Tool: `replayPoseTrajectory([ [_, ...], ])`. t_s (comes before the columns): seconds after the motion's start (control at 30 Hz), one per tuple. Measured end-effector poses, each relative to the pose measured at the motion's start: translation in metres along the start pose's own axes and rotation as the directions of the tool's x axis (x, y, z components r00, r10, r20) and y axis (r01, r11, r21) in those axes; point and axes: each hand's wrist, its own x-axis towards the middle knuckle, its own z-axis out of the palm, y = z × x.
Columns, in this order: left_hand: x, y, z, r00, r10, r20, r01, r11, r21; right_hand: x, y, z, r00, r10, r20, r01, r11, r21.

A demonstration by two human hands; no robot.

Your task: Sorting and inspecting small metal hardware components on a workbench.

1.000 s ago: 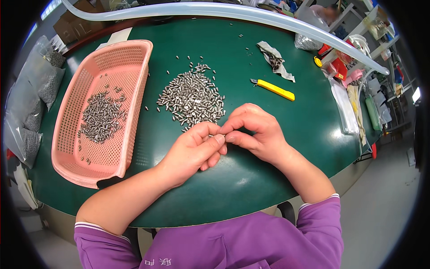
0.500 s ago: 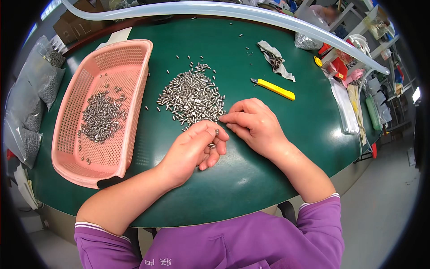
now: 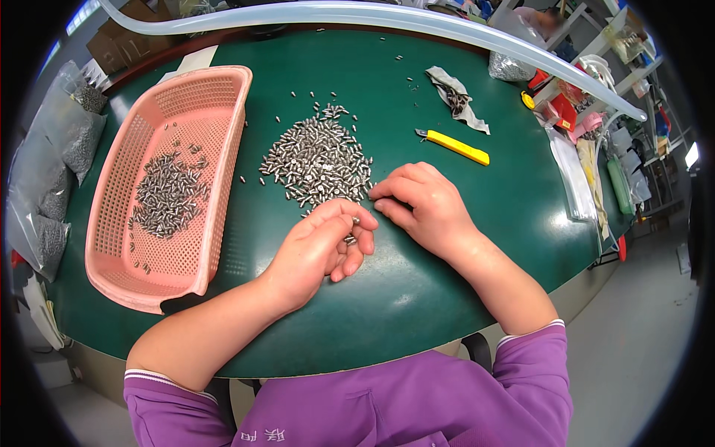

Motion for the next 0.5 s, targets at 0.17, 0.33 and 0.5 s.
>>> replayPoseTrajectory([
  [0.17,0.0,0.001,0.001,0.999,0.001,-0.034,-0.002,0.999,-0.037,0.0,-0.002,-0.001,1.0,0.012,0.003,-0.012,1.0,0.024],
  [0.33,0.0,0.0,0.004,0.998,0.025,-0.061,-0.02,0.997,0.08,-0.001,-0.02,-0.011,0.961,0.21,0.181,-0.277,0.738,0.615],
  [0.5,0.0,-0.003,0.002,0.999,0.012,-0.042,-0.009,0.998,0.069,-0.002,-0.024,-0.01,0.966,0.167,0.2,-0.259,0.69,0.676],
])
